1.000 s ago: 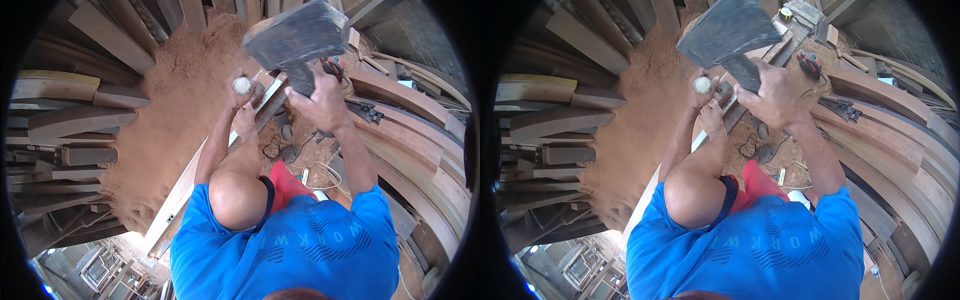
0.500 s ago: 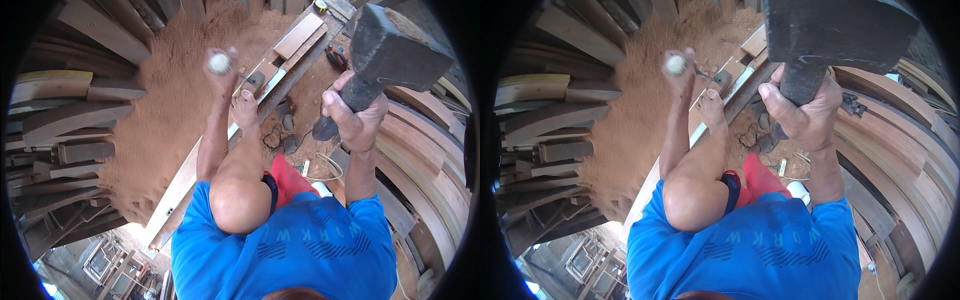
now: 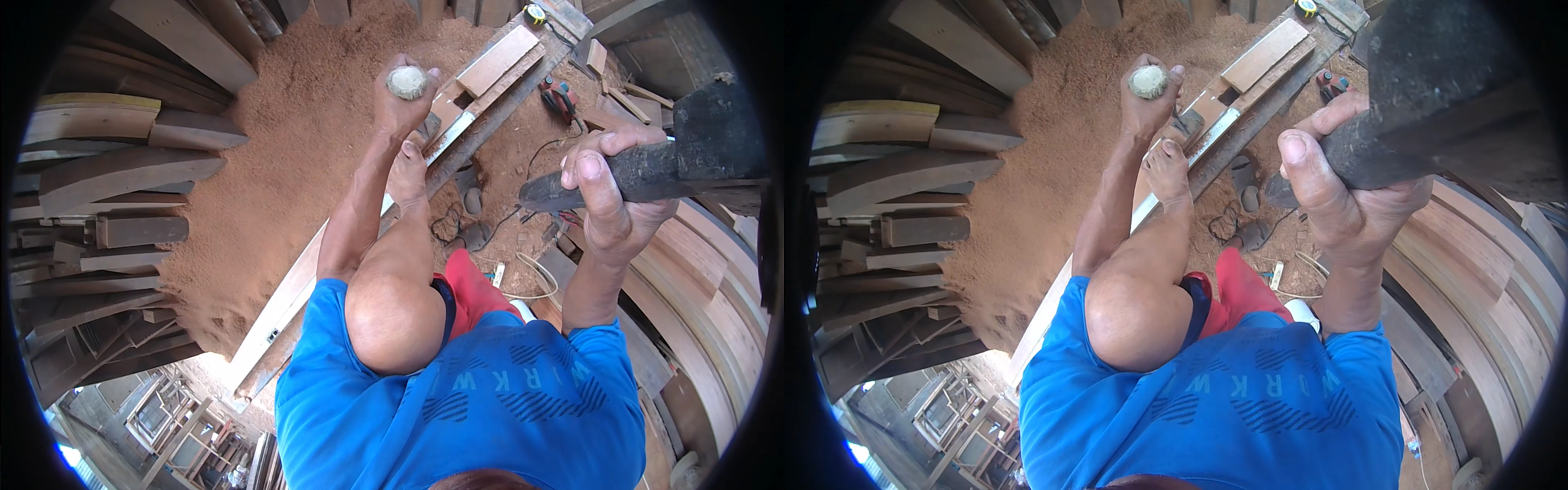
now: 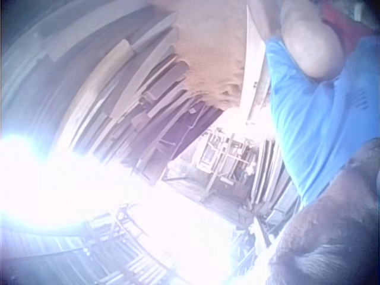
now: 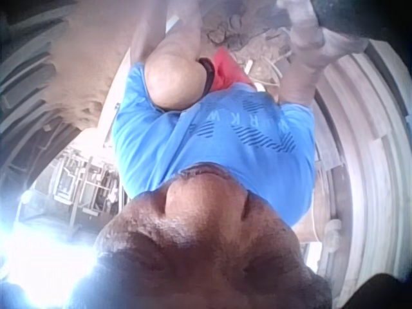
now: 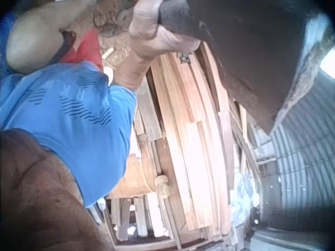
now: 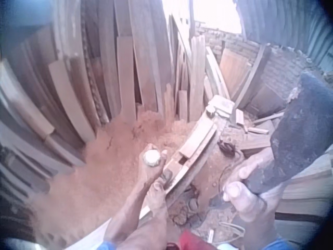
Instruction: The person uses a mallet and chisel to carve and shape a small piece of wood held between their feet. They repeatedly strike the chisel to remove wood chips and refine the shape of the piece.
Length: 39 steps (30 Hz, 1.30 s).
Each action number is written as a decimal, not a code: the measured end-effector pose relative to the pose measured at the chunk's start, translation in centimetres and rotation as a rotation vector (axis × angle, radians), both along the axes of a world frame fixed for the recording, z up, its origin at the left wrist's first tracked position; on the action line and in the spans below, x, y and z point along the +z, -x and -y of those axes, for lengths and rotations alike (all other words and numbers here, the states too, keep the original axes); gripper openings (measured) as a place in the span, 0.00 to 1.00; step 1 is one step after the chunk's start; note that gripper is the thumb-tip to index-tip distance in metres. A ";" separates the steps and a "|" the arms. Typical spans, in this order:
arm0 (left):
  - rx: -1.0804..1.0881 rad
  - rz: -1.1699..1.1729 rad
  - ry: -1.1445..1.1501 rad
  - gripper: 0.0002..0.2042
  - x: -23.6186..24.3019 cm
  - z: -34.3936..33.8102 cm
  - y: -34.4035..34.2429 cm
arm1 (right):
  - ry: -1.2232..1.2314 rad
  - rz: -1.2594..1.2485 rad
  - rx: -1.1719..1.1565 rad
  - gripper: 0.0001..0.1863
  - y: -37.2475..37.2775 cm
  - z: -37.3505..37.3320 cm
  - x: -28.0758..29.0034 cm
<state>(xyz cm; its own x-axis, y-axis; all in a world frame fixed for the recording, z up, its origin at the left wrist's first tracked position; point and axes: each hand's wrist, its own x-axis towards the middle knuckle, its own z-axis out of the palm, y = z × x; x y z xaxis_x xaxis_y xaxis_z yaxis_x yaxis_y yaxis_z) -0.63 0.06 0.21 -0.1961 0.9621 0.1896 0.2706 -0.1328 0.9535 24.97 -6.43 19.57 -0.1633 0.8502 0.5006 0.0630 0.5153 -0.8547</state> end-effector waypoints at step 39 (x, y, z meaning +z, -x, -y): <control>-0.031 -0.559 0.273 0.25 1.9 -0.8 2.0 | 0.790 0.360 0.088 0.13 0.4 -1.6 -11.5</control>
